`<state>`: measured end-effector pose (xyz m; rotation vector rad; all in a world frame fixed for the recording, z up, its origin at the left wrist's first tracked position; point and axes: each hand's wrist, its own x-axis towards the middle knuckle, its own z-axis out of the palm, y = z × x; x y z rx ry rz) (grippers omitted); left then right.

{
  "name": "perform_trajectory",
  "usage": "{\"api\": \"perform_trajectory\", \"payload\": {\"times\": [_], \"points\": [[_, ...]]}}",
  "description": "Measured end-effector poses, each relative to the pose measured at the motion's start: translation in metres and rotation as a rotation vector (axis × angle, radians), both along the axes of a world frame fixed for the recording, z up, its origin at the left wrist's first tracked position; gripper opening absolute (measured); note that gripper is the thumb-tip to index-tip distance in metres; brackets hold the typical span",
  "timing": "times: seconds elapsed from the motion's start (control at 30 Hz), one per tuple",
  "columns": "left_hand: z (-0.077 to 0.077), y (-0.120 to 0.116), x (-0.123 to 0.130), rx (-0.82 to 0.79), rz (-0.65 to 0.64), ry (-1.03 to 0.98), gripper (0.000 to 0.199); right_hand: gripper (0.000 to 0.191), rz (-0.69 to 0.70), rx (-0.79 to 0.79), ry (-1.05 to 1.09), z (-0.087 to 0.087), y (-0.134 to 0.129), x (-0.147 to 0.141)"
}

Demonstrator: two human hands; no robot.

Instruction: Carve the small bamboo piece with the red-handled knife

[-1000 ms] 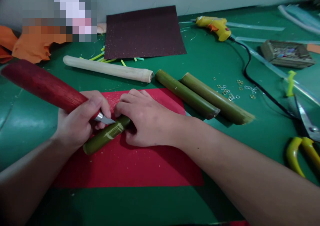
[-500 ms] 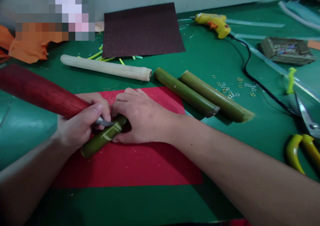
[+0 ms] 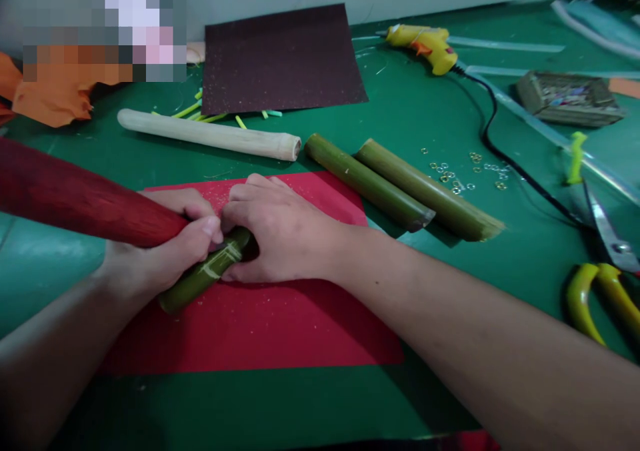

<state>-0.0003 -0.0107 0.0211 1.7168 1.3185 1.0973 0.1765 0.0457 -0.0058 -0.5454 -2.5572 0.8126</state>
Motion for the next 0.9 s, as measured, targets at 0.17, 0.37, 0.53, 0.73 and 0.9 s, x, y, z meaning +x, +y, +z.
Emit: {"api": "perform_trajectory", "payload": {"times": [0.17, 0.37, 0.53, 0.73, 0.9], "points": [[-0.004, -0.003, 0.000, 0.029, 0.043, 0.008, 0.025, 0.030, 0.010, -0.010, 0.029, -0.001, 0.001, -0.002], [-0.015, -0.006, -0.004, 0.069, 0.079, -0.019, 0.028, 0.034, 0.010, -0.022, -0.015, 0.001, 0.002, 0.000], [-0.008, -0.005, -0.004, 0.057, 0.054, 0.009, 0.028, 0.033, 0.014, -0.029, -0.010, 0.000, 0.002, -0.001], [-0.004, -0.003, -0.006, 0.063, -0.022, 0.020, 0.030, 0.032, 0.016, -0.037, -0.002, -0.001, 0.002, 0.000], [-0.001, -0.003, -0.007, 0.052, -0.067, 0.034, 0.029, 0.031, 0.008, -0.046, -0.006, 0.001, 0.001, 0.000]]}}
